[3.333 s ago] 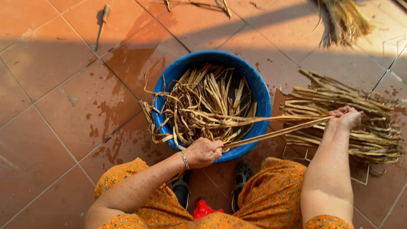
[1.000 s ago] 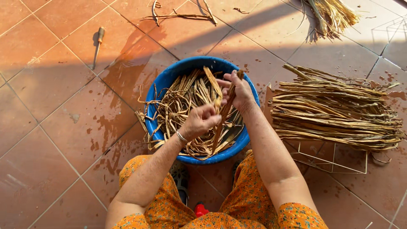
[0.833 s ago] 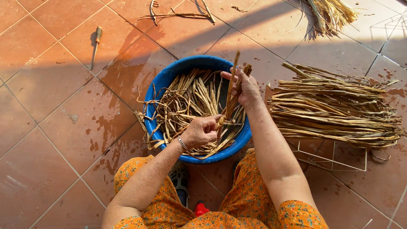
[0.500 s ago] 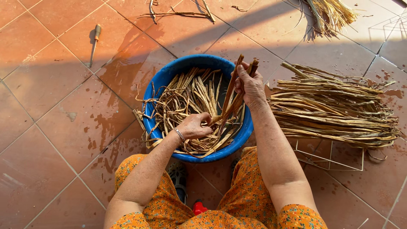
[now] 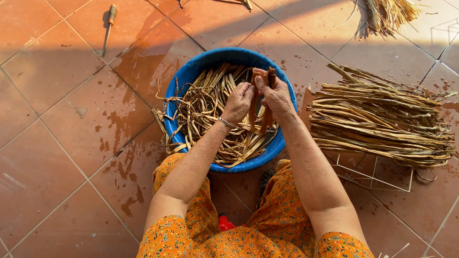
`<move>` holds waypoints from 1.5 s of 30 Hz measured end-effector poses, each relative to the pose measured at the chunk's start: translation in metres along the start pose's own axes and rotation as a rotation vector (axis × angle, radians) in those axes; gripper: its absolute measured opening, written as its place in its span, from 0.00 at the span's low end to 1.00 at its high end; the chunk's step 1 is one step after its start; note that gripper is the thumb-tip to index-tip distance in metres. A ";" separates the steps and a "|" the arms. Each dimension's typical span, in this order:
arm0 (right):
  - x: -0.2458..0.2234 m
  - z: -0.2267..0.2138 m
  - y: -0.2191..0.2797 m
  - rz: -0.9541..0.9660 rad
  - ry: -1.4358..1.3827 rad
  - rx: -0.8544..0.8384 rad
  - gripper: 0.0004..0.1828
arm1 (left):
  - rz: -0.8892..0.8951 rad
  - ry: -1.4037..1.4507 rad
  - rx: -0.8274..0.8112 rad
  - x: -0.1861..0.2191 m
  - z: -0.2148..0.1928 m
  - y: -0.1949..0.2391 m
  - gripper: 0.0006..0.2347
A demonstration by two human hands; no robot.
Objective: The person sits on a tiled floor and repeatedly pulls apart dried plant strips by hand, separating them into smaller pieces. The separated pieces are placed into a blue basin filled with water, while the remaining unprocessed strips are kept on a wire rack to the right.
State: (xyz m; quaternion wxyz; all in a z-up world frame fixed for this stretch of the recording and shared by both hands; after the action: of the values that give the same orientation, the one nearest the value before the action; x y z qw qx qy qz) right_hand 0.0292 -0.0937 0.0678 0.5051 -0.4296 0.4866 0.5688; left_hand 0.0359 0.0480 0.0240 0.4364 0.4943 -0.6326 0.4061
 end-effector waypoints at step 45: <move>0.054 -0.332 0.005 -0.223 -0.594 0.978 0.10 | -0.125 -0.116 -0.668 0.004 0.048 0.101 0.14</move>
State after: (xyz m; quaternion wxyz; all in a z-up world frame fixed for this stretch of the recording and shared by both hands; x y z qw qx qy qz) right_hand 0.0170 -0.4128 -0.0363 0.8164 -0.0173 0.4821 0.3174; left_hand -0.0707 0.0196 0.0051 0.5614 0.3840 -0.7232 0.1201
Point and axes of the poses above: each hand's wrist, its own y-axis away from the middle knuckle, its own z-axis out of the palm, x = y × z, the point moved 4 cm from there along -y, towards the middle knuckle, and after that the axes turned 6 degrees about -z, right-handed, at the moved point
